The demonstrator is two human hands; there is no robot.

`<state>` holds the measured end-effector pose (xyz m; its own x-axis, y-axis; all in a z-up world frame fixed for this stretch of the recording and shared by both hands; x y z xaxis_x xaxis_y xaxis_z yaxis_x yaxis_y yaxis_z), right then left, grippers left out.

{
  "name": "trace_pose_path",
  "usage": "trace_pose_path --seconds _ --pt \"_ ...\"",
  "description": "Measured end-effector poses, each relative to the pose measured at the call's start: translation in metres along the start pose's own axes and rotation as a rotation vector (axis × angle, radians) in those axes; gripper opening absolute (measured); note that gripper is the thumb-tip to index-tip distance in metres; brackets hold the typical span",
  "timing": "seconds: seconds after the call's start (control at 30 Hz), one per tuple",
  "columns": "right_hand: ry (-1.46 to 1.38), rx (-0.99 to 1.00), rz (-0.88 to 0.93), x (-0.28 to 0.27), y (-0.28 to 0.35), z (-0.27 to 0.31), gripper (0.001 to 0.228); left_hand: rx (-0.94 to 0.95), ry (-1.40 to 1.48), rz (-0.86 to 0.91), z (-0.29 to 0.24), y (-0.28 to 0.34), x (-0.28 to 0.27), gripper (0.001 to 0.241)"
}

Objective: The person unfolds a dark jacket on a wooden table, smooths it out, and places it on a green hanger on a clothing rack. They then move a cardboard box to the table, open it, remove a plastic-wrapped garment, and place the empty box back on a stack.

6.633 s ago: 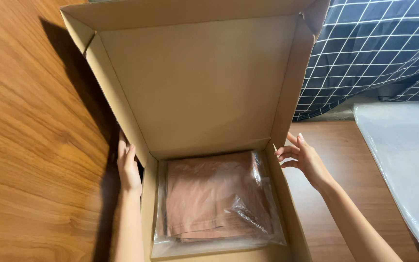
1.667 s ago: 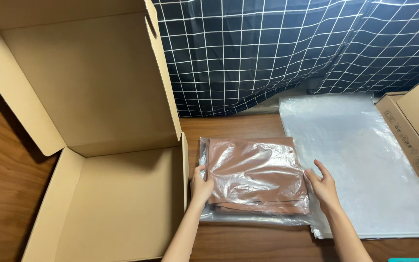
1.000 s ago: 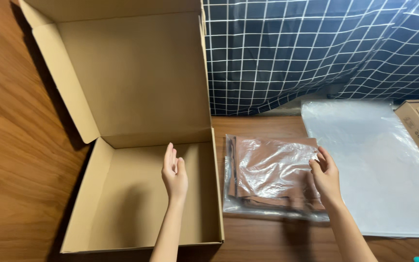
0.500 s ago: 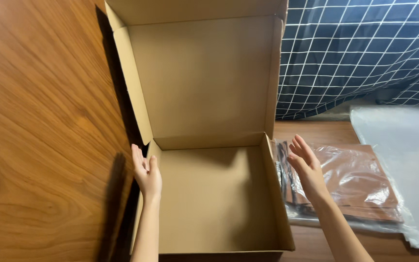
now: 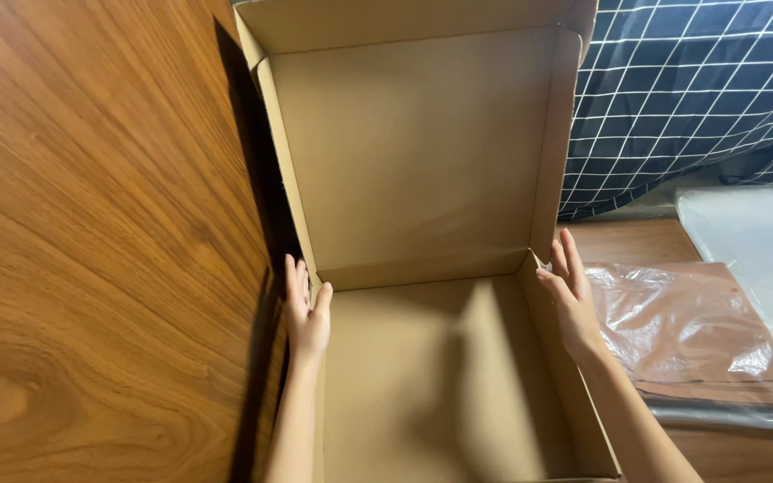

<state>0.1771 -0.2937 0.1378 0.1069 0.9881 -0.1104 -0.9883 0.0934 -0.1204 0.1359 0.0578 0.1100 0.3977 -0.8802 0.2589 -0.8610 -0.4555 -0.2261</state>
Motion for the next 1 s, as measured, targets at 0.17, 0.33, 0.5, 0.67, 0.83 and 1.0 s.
trace_pose_path --seconds 0.17,0.33,0.5,0.67,0.83,1.0 --pt "0.039 0.011 -0.038 0.002 0.0 -0.007 0.064 -0.017 -0.032 0.011 -0.011 0.005 0.004 0.071" --pt "0.083 0.053 -0.041 -0.002 0.009 -0.015 0.065 -0.032 -0.043 0.005 0.005 0.017 -0.004 0.071" --pt "0.074 0.123 -0.093 -0.015 0.02 -0.024 0.061 -0.04 0.018 -0.026 0.0 0.032 -0.015 0.071" --pt "0.078 0.106 -0.099 -0.024 0.037 0.004 0.061 -0.135 0.091 -0.003 -0.029 0.049 -0.02 0.065" --pt "-0.058 -0.025 -0.108 -0.047 0.048 0.007 0.058 -0.129 0.059 -0.031 -0.057 0.064 -0.023 0.061" --pt "-0.154 -0.174 -0.111 -0.074 0.07 0.007 0.049 -0.028 0.038 -0.109 -0.064 0.087 -0.047 0.058"
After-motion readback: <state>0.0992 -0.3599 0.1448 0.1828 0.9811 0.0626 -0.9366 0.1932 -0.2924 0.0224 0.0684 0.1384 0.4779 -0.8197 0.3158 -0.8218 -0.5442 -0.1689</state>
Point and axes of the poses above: each hand's wrist, its own y-axis away from the middle knuckle, its own x-axis out of the palm, z = x × y, the point moved 6 cm from there along -y, towards the middle knuckle, and after that the axes turned 12 degrees about y, right-handed, at the moved point
